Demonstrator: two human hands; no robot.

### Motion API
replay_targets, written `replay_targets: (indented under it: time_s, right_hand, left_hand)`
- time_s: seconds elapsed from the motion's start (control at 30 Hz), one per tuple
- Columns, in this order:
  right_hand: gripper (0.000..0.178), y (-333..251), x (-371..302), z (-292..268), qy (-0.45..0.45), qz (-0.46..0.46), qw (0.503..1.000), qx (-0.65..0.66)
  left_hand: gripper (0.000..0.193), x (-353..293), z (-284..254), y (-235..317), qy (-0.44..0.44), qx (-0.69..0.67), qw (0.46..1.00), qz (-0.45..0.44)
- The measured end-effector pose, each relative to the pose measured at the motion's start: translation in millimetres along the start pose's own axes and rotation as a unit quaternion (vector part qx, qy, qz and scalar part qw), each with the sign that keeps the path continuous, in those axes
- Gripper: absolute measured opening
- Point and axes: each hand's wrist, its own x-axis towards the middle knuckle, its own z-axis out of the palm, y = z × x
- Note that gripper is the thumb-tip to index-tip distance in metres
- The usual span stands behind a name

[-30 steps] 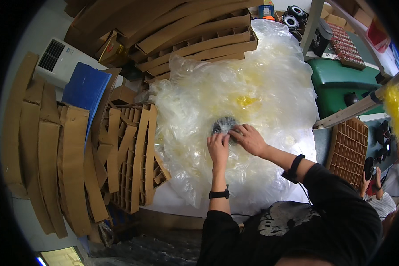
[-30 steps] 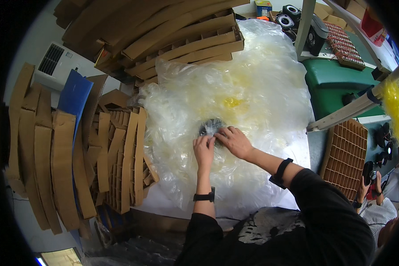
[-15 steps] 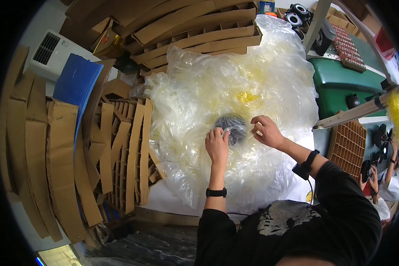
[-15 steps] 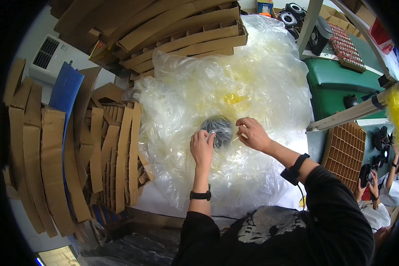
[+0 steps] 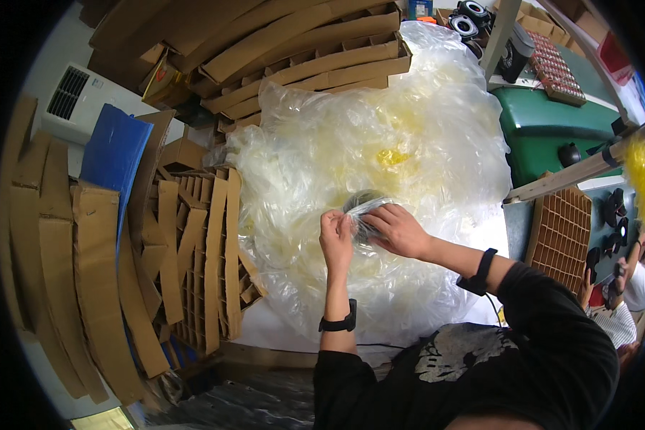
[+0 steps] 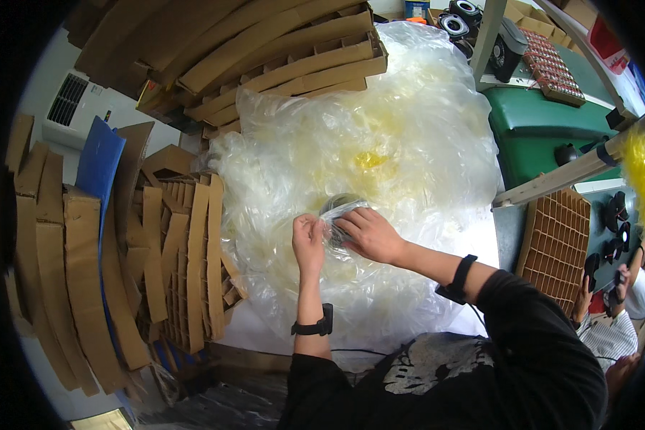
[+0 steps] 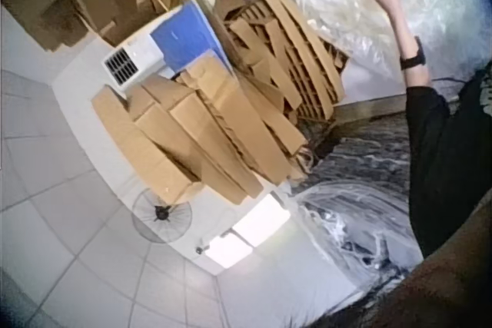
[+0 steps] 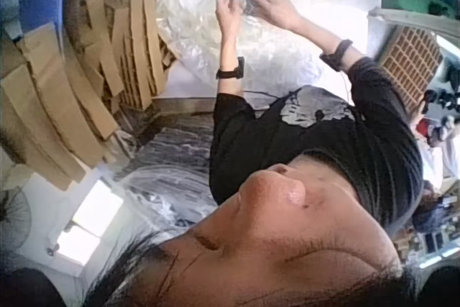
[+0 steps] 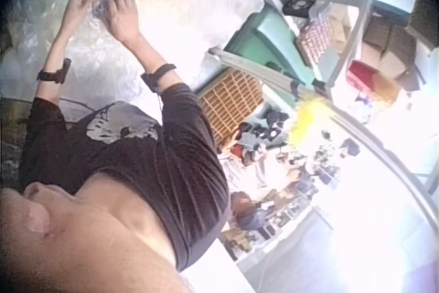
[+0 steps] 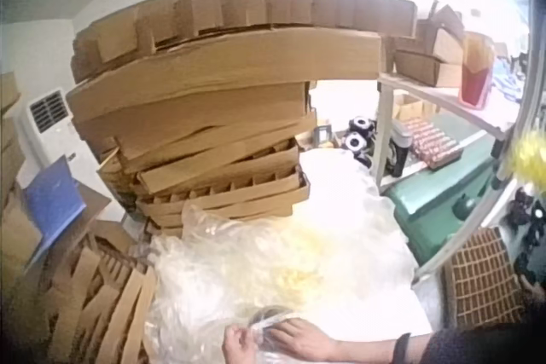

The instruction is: The recorder is assembling small black plastic components by snapping pieces together and checking the fit.

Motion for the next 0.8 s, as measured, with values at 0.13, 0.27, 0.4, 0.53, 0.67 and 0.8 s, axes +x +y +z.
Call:
replay_targets:
  time_s: [0.13,0.27,0.4,0.53,0.67,0.8]
  right_hand:
    - [0.023,20.6,-12.3,29.7,-0.041,0.035,0.996,-0.077]
    - [0.016,24.4,-12.6,26.1,-0.063,0.048,0.993,-0.084]
    - [0.016,29.4,-14.4,17.5,-0.054,0.052,0.990,-0.116]
    - [0.017,31.2,-15.0,19.1,-0.065,0.005,0.995,-0.078]
    - [0.014,38.2,-20.4,20.3,-0.104,0.008,0.994,-0.013]
    - [0.014,39.2,-24.5,13.0,-0.121,0.027,0.989,0.080]
  left_hand:
    - [0.009,3.8,15.0,11.7,0.044,0.144,0.988,-0.011]
    - [0.017,8.1,16.5,-0.1,0.063,0.170,0.981,0.063]
    - [0.024,15.3,13.6,0.5,-0.007,0.241,0.968,0.070]
    - [0.026,21.5,17.1,-1.1,-0.041,0.343,0.935,0.075]
    - [0.026,28.2,21.4,-9.9,-0.027,0.370,0.917,0.147]
    - [0.024,30.5,28.6,-20.5,-0.017,0.356,0.913,0.198]
